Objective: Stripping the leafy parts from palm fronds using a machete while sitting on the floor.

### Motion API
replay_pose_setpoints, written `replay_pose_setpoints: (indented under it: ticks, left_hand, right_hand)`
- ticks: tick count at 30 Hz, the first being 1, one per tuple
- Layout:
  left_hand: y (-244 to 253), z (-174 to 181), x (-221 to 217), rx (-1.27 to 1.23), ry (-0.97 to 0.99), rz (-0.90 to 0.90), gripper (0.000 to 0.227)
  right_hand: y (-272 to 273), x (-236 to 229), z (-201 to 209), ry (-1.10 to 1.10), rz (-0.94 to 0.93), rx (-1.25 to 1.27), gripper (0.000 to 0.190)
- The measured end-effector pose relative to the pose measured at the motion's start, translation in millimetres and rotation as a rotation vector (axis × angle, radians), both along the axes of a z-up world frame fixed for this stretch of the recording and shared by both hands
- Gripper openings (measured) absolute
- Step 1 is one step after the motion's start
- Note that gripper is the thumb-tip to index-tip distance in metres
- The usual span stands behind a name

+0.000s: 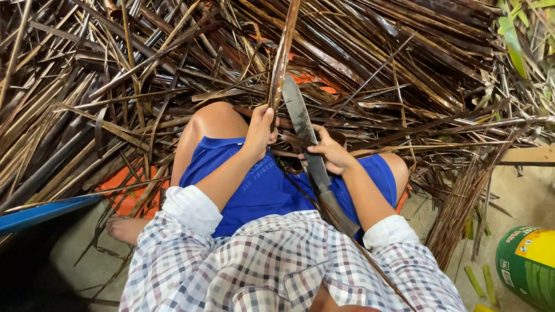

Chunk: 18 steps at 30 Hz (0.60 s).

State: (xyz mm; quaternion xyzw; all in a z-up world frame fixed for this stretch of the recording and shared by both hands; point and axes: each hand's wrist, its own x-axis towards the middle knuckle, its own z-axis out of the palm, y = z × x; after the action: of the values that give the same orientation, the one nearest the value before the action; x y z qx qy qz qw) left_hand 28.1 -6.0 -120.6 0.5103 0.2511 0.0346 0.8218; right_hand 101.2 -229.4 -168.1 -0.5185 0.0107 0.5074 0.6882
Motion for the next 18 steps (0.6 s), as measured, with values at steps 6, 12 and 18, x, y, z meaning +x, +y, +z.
replay_pose_setpoints:
  ticks: [6, 12, 18]
  left_hand:
    - [8.1, -21.5, 5.7, 0.003, -0.013, 0.098, 0.031]
    - [6.6, -27.7, 0.4, 0.222, -0.094, 0.058, 0.03]
    - [-32.4, -52.7, 10.6, 0.292, -0.274, 0.013, 0.026]
  right_hand:
    - [-2.1, -14.0, 9.2, 0.05, -0.172, 0.106, 0.045]
    - [-23.5, -27.0, 45.8, 0.004, -0.213, 0.398, 0.046]
    - [-5.2, -47.4, 92.1, -0.064, -0.089, 0.486, 0.055]
